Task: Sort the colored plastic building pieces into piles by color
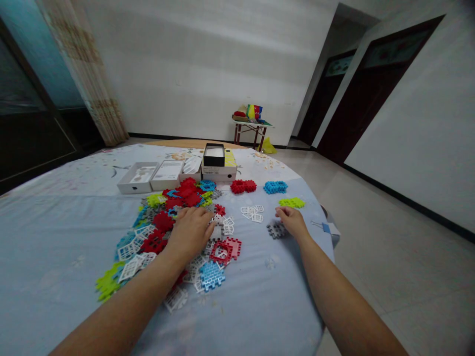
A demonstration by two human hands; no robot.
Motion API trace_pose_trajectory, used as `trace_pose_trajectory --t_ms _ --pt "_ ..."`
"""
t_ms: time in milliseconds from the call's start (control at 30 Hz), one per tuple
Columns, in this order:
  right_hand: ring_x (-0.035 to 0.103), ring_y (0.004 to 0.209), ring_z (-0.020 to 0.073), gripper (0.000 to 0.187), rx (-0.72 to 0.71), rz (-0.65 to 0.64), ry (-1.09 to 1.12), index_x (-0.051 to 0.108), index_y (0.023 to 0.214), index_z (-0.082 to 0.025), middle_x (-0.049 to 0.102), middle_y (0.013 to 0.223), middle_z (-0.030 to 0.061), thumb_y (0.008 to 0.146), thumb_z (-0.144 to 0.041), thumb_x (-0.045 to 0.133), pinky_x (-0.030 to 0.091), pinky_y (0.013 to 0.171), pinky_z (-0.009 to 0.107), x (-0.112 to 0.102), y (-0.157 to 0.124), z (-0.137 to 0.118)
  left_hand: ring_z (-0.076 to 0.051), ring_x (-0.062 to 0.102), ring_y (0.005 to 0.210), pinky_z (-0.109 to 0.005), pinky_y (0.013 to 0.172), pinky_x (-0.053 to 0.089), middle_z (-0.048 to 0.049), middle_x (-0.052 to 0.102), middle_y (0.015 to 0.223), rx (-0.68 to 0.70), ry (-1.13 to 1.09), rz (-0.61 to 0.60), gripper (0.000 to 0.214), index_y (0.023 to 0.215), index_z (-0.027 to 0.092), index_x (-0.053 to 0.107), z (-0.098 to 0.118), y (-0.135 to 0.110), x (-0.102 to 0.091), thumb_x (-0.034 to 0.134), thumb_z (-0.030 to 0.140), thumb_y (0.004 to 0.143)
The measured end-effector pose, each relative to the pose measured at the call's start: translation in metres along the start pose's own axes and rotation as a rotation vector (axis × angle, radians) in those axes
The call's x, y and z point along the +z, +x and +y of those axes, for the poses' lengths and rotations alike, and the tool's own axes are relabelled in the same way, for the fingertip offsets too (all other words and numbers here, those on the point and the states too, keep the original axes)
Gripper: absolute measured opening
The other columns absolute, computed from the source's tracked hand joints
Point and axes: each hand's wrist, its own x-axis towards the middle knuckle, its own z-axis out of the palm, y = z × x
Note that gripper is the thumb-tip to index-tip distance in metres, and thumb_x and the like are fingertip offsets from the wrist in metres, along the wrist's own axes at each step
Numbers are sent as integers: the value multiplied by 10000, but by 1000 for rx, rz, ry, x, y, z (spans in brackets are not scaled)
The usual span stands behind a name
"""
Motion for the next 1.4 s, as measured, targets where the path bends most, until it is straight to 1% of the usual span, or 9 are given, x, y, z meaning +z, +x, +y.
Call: trace_pose_trajectory --t_ms 133,300,433,633,767,933,1100,1267,1400 --pt "583 619 170 397 49 75 32 667 805 -130 674 709 65 727 -479 495 445 575 265 -3 2 18 -248 530 920 -410 831 339 -91 631 922 -25 75 -107 275 899 220 661 1 27 8 428 334 809" --pt "584 622 168 365 17 49 26 667 806 -155 670 701 49 726 -468 497 452 588 265 -1 1 20 -266 525 941 -434 853 314 -103 637 916 -92 16 -205 216 777 216 690 -5 45 23 506 322 741" --pt "582 613 164 350 5 38 24 659 795 -156 661 683 43 733 -456 492 450 586 262 0 0 16 -264 545 942 -387 799 355 -76 658 926 -131 -40 -207 234 781 249 701 -11 54 17 515 380 725" --pt "558 529 143 367 57 53 133 650 802 -147 649 650 38 730 -474 500 437 517 248 0 -1 11 -154 546 600 -249 545 354 -24 625 609 -274 -518 -193 274 725 156 693 0 78 5 548 384 681" --pt "553 530 139 361 55 49 166 649 800 -144 643 648 36 730 -471 513 441 526 246 -1 -1 12 -119 485 474 -233 462 333 -16 577 509 -328 -664 -234 307 687 117 685 20 94 27 586 406 653" --pt "547 532 139 381 68 48 196 646 831 -138 640 658 39 732 -480 512 438 515 243 -2 0 12 -149 587 606 -245 556 431 -81 675 710 -328 -688 -203 453 940 79 665 33 107 60 556 444 696" --pt "548 521 138 371 83 43 193 644 842 -143 640 650 35 733 -474 513 437 520 246 -2 -1 9 -208 613 828 -300 746 451 -128 677 946 -249 -590 -164 521 1118 81 592 21 97 65 538 412 718" --pt "548 520 138 359 61 39 150 644 826 -152 643 642 28 734 -470 505 438 540 254 -1 0 11 -217 597 902 -305 818 428 -91 678 982 -80 -503 -258 373 995 172 663 12 68 55 533 396 725" --pt "557 542 142 341 47 31 108 645 809 -160 639 636 24 736 -458 497 437 548 252 -1 1 12 -235 565 976 -347 882 395 -100 654 1029 61 -306 -301 302 975 190 654 2 44 53 503 340 762"
